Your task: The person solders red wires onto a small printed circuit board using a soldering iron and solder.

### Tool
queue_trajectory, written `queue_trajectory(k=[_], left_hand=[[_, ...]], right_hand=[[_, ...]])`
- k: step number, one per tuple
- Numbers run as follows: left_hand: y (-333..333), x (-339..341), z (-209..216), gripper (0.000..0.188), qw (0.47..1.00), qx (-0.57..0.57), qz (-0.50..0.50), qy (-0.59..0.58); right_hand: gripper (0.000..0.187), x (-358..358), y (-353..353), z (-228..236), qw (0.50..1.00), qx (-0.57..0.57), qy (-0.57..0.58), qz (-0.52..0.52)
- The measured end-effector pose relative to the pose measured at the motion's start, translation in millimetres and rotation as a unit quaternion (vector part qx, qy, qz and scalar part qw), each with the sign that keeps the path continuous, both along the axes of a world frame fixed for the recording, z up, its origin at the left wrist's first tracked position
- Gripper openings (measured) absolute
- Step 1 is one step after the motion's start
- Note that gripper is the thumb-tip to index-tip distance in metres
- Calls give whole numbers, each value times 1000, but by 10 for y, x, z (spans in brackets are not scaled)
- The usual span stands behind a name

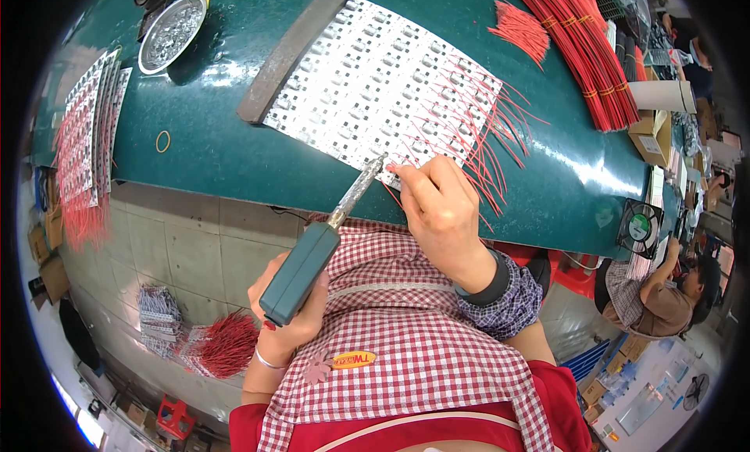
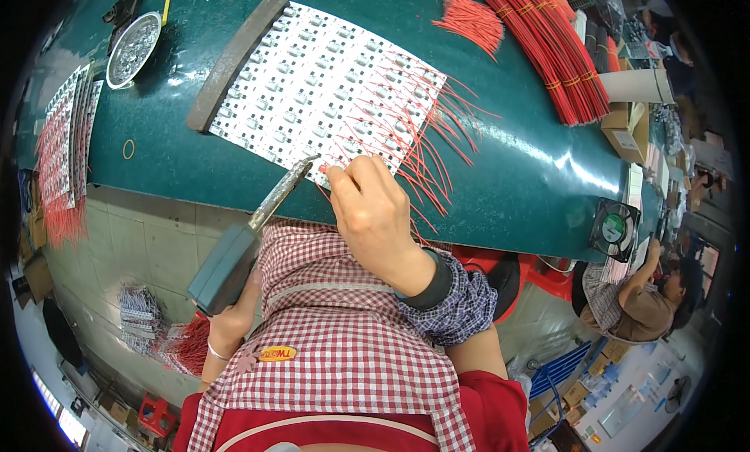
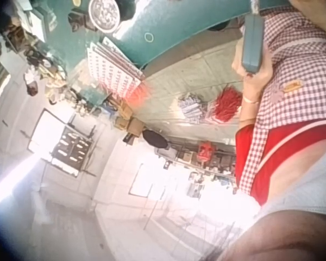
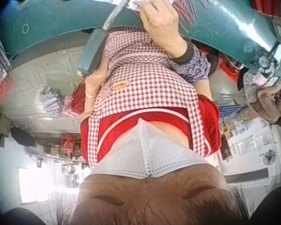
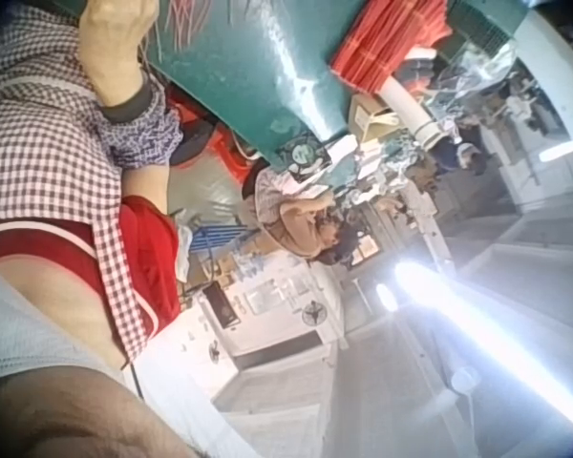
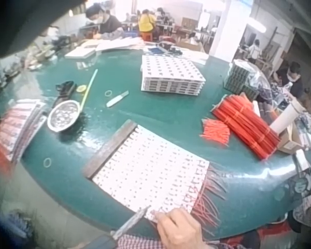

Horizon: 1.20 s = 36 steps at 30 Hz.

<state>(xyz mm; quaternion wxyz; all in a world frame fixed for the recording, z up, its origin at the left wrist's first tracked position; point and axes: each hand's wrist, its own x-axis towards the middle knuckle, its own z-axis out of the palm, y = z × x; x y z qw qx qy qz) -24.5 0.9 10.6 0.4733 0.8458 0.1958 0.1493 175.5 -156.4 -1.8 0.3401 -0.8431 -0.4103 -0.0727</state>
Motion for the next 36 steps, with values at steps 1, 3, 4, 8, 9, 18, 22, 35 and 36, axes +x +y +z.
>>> queue_trajectory(k=[1,3,4,8,9,18,22,35,36], left_hand=[[-1,18,4,24,1000,0,0,0],[-6,60,18,21,1000,-10,-4,3],[-10,82,28,21,1000,-10,-4,3],[-11,149,69,19,1000,-21,-1,3],[-8,157,76,18,1000,-18,-2,6],[-9,45,3,22,999,-23,24,-9],[9,-30,-4,27,998,-45,37,10],[39,-133,-62,37,995,-103,-10,-10],[42,-131,-54,38,996,-85,-15,-22]], right_hand=[[21,-5,3,1,1000,-5,0,0],[22,-7,2,6,1000,-10,0,0],[23,-7,3,10,1000,-15,-2,1],[32,-16,17,25,1000,-20,5,-17],[32,-14,18,28,1000,-18,2,-14],[26,-1,15,31,999,-41,-11,1],[25,-4,15,35,999,-48,-8,5],[21,2,20,37,1000,-10,-9,-8],[21,3,7,44,1000,-13,-8,-3]])
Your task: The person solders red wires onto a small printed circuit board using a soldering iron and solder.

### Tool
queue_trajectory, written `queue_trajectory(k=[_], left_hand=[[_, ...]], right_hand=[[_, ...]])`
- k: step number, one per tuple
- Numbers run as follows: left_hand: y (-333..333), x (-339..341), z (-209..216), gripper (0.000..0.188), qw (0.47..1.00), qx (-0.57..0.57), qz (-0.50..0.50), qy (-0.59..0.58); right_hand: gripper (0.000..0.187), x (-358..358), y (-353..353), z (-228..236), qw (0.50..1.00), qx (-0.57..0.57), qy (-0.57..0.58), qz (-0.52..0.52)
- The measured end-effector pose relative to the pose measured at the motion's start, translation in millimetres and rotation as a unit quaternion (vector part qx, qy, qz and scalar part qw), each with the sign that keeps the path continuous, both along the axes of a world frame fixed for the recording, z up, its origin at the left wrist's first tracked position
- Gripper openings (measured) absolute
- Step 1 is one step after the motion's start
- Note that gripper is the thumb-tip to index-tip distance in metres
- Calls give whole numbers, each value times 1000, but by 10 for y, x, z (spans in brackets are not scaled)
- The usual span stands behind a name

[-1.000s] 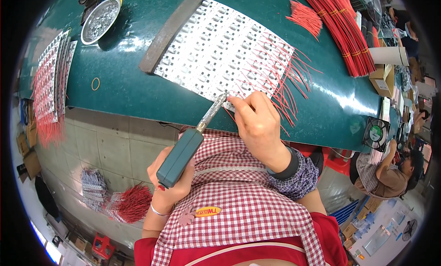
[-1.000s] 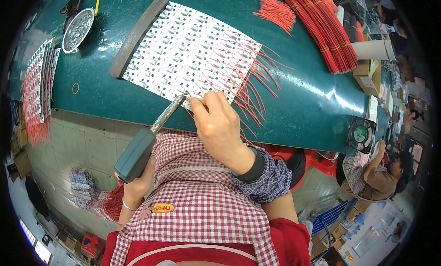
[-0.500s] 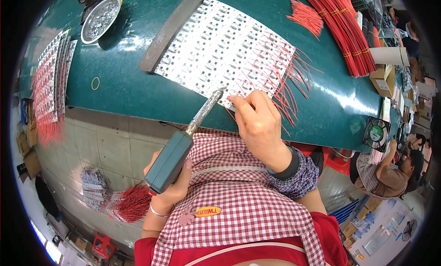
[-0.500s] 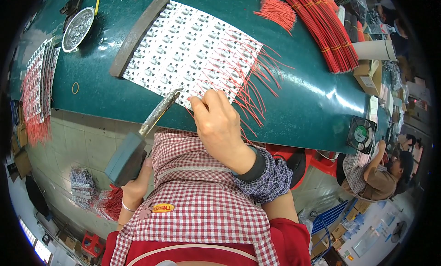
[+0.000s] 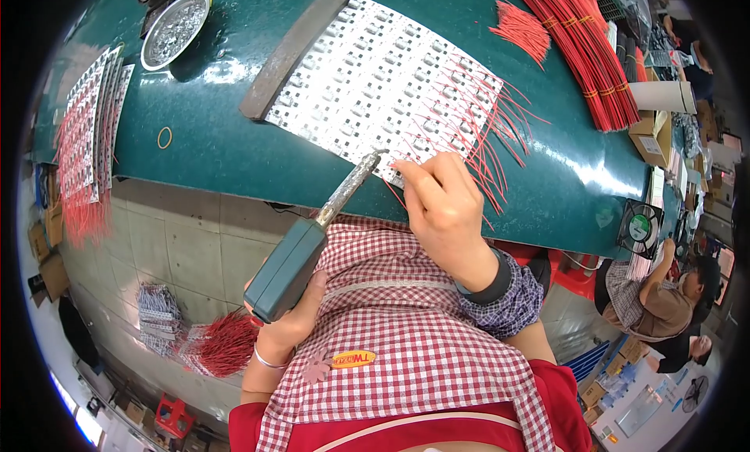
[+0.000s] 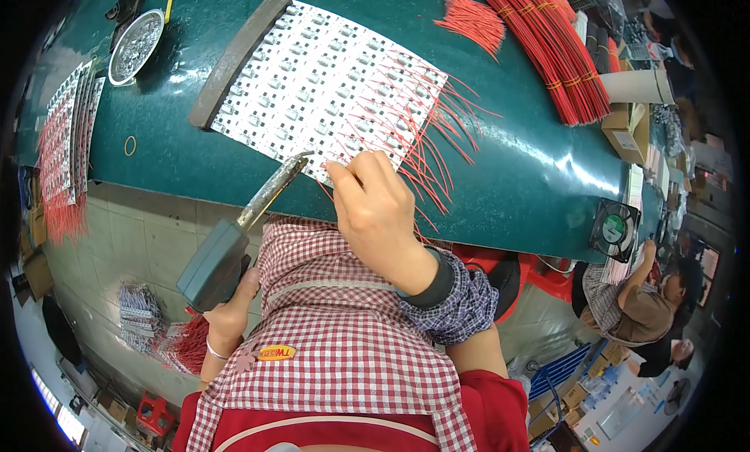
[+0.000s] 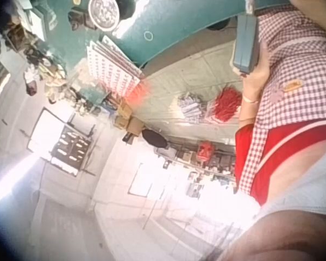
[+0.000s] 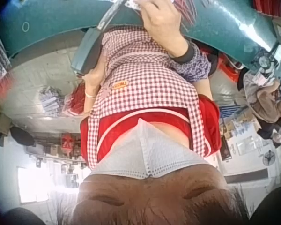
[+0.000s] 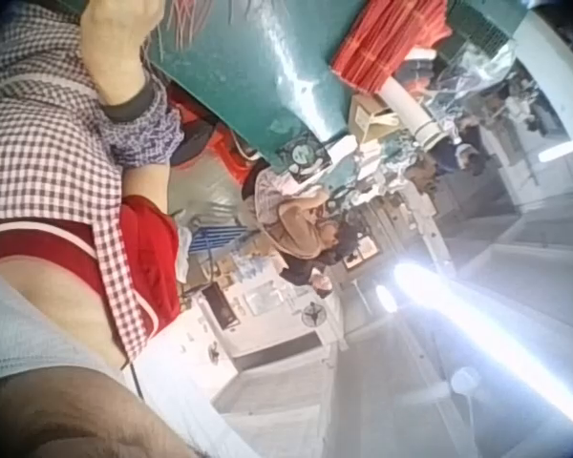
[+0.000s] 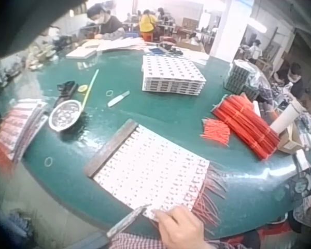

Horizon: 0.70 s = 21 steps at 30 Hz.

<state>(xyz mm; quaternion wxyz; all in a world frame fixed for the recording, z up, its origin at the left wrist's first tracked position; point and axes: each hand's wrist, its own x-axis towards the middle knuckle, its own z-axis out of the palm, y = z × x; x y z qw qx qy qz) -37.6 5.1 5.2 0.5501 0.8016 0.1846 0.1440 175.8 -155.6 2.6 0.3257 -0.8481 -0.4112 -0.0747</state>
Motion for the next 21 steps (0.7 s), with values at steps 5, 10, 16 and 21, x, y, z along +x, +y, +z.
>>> queue_trajectory(k=[5,10,16,21], left_hand=[[-71,56,23,22,997,-7,71,15],[-54,46,58,24,997,17,59,39],[-72,27,64,23,997,16,51,61],[-69,29,69,21,997,59,29,48]], right_hand=[[24,6,-77,12,998,53,9,12],[26,17,-55,-33,998,49,29,33],[26,36,-73,-1,998,26,44,41],[26,50,-67,21,998,12,47,47]])
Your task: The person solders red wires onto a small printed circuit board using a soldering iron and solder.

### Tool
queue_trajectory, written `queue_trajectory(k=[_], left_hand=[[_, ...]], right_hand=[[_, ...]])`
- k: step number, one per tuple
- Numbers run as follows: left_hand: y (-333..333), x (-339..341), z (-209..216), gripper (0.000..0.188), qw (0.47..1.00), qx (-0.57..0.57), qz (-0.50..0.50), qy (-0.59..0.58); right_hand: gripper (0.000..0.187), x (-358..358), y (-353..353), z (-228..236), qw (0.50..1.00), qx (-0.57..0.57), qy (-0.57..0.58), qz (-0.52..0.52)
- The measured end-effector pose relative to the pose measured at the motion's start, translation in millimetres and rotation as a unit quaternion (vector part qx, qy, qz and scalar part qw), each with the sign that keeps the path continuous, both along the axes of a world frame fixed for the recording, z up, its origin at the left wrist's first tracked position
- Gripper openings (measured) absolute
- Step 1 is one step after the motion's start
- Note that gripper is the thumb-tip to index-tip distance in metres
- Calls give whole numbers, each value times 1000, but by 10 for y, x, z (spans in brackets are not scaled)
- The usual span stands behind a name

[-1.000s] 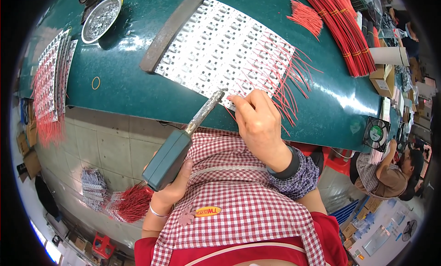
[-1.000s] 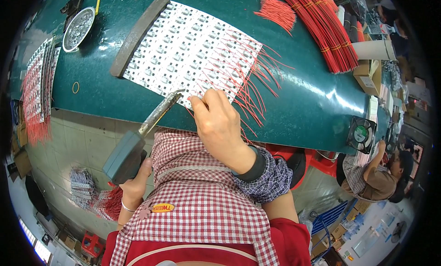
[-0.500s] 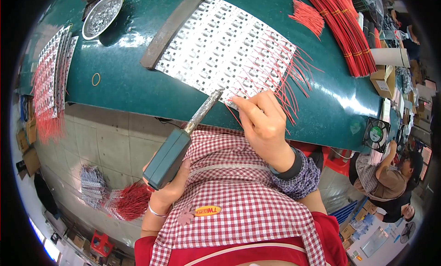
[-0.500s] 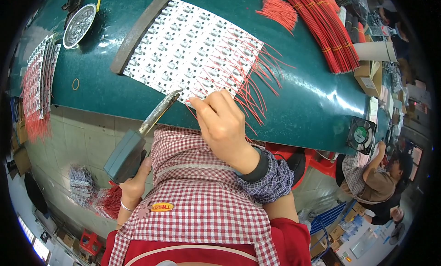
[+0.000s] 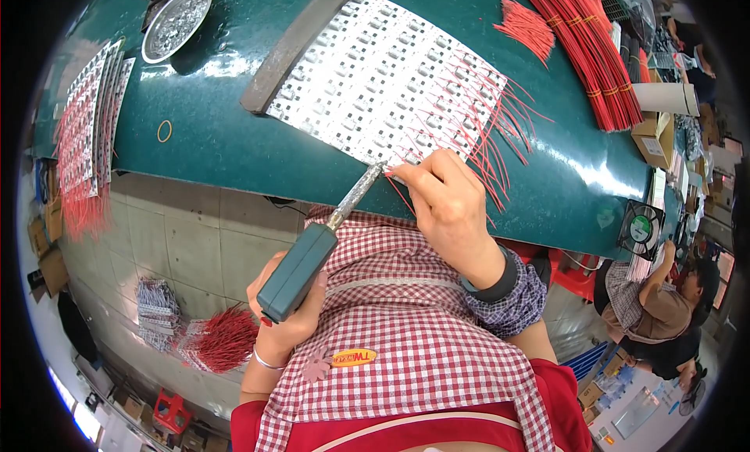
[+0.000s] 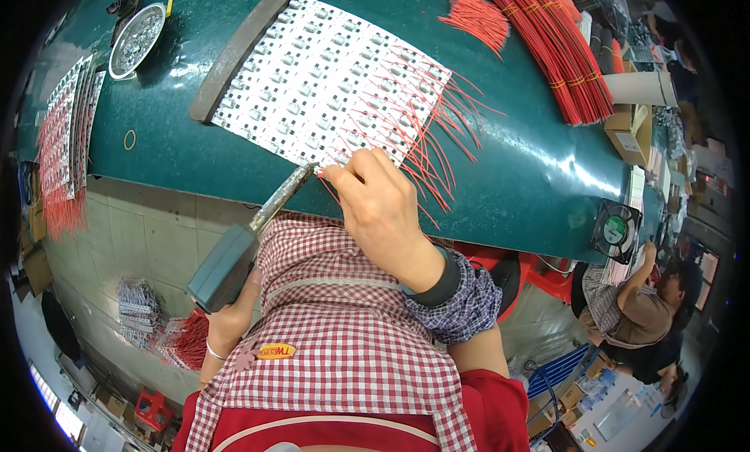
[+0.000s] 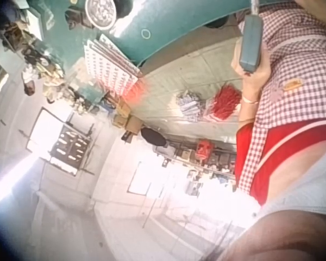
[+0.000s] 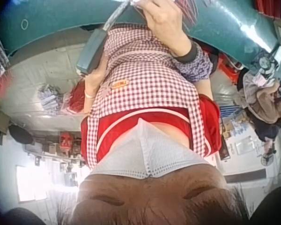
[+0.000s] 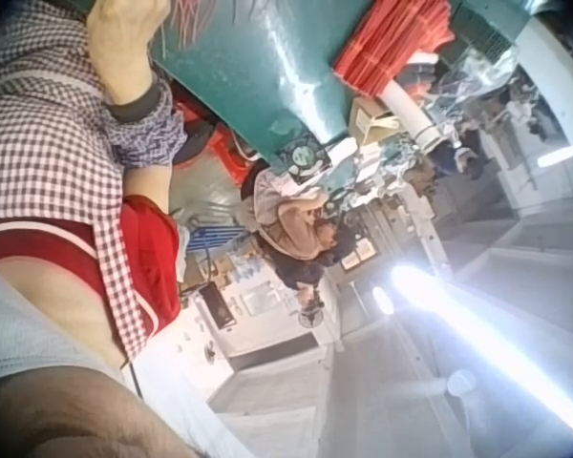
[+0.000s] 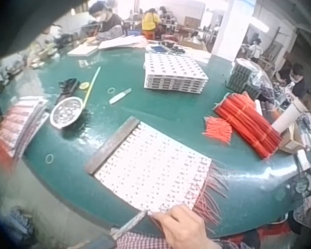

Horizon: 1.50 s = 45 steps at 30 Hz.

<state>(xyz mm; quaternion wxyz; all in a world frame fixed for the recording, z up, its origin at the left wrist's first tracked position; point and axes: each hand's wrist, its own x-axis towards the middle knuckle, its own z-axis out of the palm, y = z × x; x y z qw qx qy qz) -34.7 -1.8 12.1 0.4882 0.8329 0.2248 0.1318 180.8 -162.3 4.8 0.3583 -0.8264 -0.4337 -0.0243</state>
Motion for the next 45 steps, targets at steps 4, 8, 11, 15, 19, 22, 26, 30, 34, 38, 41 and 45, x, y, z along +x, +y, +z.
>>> queue_trajectory(k=[4,8,11,15,19,22,26,30,34,38,41,45], left_hand=[[3,-6,-8,21,1000,7,-11,1],[8,-17,-40,20,999,24,-22,5],[9,-20,-47,20,999,30,-22,-2],[5,-15,-25,20,999,27,-18,-3],[10,-11,-31,19,999,32,-20,-5],[10,-39,-58,19,999,26,-20,-8],[10,-101,-94,19,1000,28,-9,-4],[3,-144,-82,20,1000,0,11,13],[-3,-136,-69,22,1000,0,16,-2],[-29,-133,-89,24,999,-14,38,-1],[-30,-155,-111,26,998,-36,55,21],[-44,-163,-144,25,996,-46,72,20]], right_hand=[[24,2,0,16,1000,-12,2,-1],[20,-13,11,24,1000,-25,-7,-5],[17,-9,20,24,1000,-27,-15,-6],[15,-17,30,33,999,-33,-20,-7],[14,-15,32,39,999,-37,-23,-6],[14,-17,30,41,999,-44,-23,-6],[14,-14,26,38,999,-45,-23,-5],[15,-14,31,27,999,-42,-23,-3],[16,-23,32,23,999,-42,-28,-9],[22,-19,21,16,999,-32,-33,-24],[23,-32,18,14,999,-16,-36,-34],[22,-48,-164,127,999,0,-1,-42]])
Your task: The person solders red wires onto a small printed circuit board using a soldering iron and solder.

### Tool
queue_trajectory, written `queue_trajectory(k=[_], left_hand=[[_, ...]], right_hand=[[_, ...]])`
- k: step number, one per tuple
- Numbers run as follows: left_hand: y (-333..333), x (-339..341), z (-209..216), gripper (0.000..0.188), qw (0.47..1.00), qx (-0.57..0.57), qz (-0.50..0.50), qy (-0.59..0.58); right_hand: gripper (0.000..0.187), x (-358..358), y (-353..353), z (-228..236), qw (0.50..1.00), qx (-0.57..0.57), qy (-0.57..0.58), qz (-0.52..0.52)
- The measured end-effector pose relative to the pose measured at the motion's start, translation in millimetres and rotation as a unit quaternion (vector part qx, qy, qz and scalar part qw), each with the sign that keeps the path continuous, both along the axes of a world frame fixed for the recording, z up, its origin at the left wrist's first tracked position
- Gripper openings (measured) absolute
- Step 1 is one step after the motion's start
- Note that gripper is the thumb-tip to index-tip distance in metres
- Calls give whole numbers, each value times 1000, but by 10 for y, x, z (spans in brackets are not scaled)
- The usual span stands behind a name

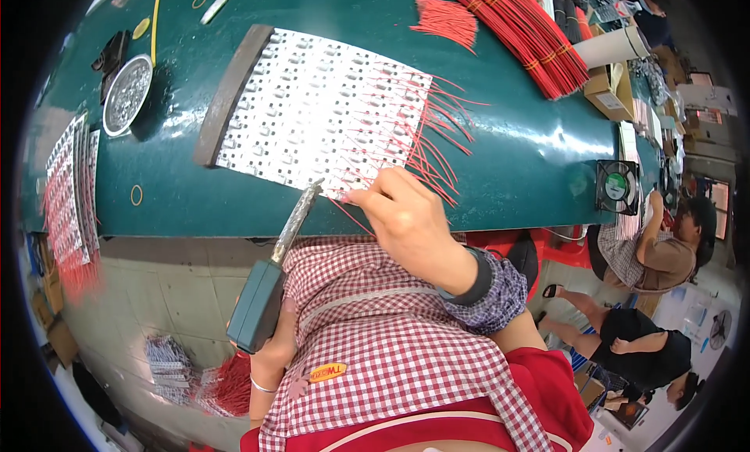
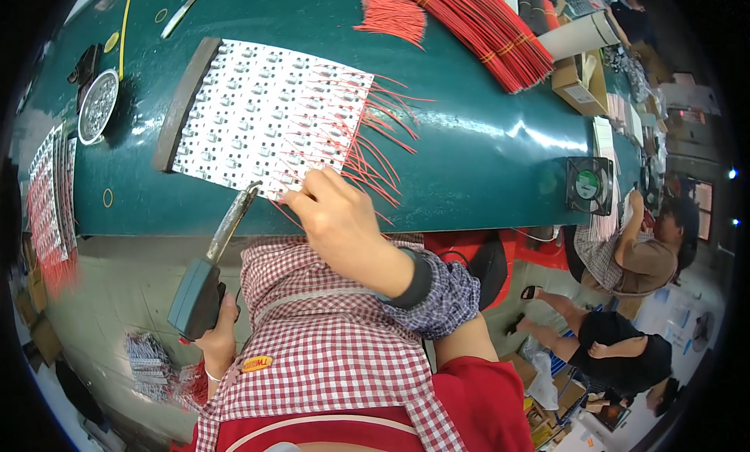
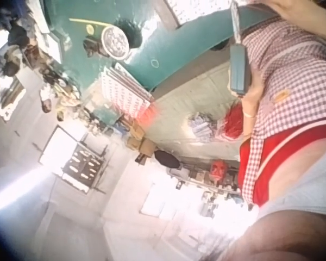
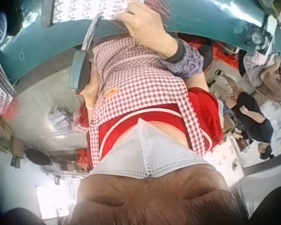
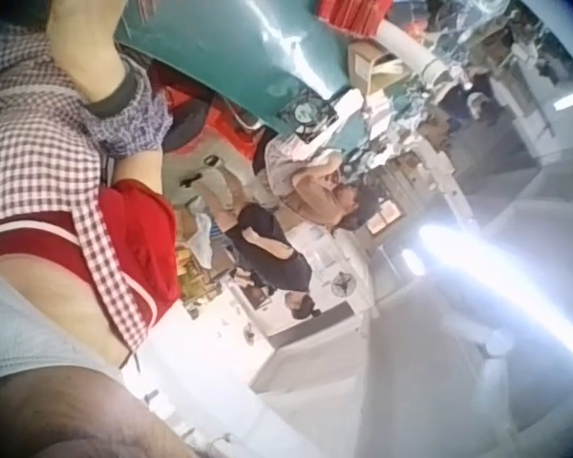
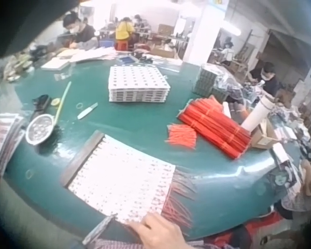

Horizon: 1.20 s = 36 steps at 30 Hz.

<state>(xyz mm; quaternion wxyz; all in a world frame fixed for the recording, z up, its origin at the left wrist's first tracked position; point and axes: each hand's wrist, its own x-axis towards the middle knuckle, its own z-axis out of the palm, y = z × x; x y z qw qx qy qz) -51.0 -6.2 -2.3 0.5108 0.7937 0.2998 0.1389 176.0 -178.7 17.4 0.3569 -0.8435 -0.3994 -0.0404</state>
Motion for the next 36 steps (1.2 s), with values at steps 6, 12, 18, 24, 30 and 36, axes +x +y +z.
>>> queue_trajectory(k=[6,12,18,24,30,36], left_hand=[[3,26,-23,22,999,-43,-4,-18],[63,51,-110,42,994,-18,-64,-86],[72,30,-130,42,993,-35,-41,-104],[78,51,-149,41,994,-29,-27,-104],[91,92,-148,41,993,-41,-32,-103],[133,123,-136,43,994,-39,-29,-98]], right_hand=[[16,147,-496,316,994,21,66,-89],[3,659,-461,105,973,49,35,-223],[9,919,-328,-145,969,15,39,-243],[16,972,-284,-198,956,-29,97,-274],[17,995,-254,-121,949,-70,127,-279],[16,1006,-249,-150,947,-109,130,-273]])
